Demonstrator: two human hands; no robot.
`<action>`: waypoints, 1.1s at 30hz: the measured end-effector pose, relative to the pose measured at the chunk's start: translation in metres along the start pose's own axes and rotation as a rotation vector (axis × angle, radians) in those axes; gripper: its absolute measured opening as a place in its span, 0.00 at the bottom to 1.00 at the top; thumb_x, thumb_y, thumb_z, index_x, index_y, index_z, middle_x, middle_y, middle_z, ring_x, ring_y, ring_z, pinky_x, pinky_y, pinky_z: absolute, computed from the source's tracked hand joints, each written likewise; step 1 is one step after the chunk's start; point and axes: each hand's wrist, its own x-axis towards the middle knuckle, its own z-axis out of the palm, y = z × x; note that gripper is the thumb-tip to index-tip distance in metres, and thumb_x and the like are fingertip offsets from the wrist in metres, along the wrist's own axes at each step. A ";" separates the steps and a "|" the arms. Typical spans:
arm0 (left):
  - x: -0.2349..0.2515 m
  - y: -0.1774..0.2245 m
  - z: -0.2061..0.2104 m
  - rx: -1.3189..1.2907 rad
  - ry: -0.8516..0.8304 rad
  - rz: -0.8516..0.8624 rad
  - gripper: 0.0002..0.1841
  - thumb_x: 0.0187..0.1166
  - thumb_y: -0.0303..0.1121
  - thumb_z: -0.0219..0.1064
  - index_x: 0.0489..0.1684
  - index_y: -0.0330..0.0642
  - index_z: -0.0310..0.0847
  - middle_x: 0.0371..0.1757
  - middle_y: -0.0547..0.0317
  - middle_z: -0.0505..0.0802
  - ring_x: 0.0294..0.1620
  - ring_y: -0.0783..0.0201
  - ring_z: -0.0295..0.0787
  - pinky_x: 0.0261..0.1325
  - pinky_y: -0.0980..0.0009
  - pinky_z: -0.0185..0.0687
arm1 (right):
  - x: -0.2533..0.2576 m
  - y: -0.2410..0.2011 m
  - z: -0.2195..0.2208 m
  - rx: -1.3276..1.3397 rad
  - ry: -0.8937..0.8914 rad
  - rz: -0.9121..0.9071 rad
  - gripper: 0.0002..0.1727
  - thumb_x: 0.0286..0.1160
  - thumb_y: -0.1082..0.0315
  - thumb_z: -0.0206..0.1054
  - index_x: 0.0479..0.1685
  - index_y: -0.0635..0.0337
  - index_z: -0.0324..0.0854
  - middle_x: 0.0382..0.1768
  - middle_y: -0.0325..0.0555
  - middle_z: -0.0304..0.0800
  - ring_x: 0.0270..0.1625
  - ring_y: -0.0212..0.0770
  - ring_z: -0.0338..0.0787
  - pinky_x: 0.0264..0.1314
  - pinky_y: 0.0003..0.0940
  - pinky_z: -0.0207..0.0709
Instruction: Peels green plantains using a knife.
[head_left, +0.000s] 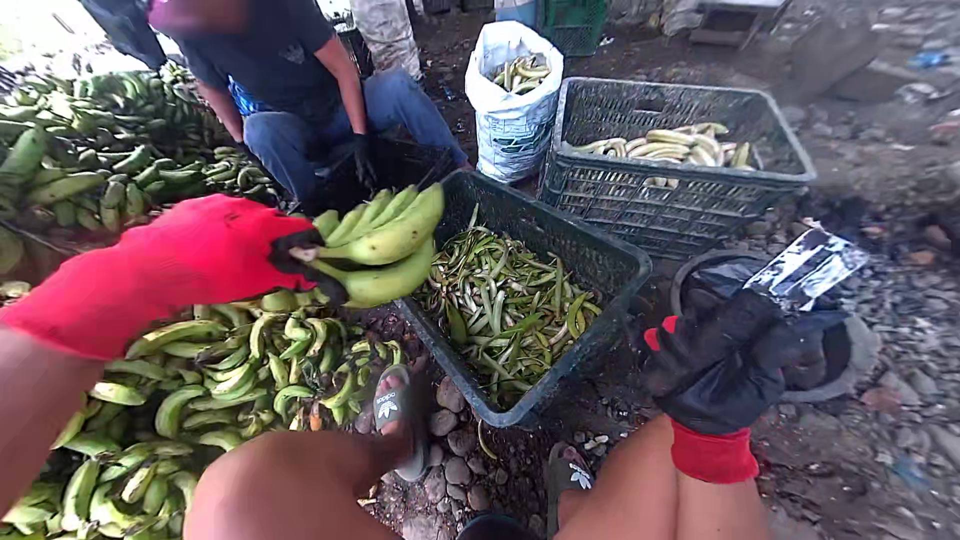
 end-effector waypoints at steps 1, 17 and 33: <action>0.023 0.025 -0.007 -0.028 -0.004 0.046 0.08 0.70 0.37 0.79 0.40 0.49 0.88 0.32 0.53 0.91 0.39 0.46 0.90 0.41 0.39 0.79 | -0.002 0.000 -0.005 -0.011 0.009 -0.001 0.25 0.85 0.40 0.57 0.60 0.47 0.86 0.26 0.33 0.87 0.26 0.33 0.87 0.37 0.33 0.86; 0.157 0.170 0.237 -0.129 -0.795 -0.143 0.30 0.82 0.53 0.64 0.58 0.27 0.84 0.67 0.26 0.85 0.74 0.27 0.76 0.72 0.24 0.63 | -0.007 -0.029 -0.032 0.068 0.083 -0.026 0.25 0.83 0.43 0.60 0.60 0.54 0.85 0.32 0.37 0.90 0.31 0.35 0.89 0.43 0.37 0.87; 0.165 0.088 0.141 -0.546 -0.341 -0.321 0.15 0.75 0.34 0.74 0.57 0.40 0.89 0.57 0.39 0.92 0.63 0.41 0.87 0.67 0.36 0.75 | -0.011 -0.039 -0.040 -0.042 0.123 -0.077 0.26 0.85 0.42 0.59 0.63 0.53 0.85 0.36 0.41 0.93 0.28 0.36 0.89 0.31 0.32 0.86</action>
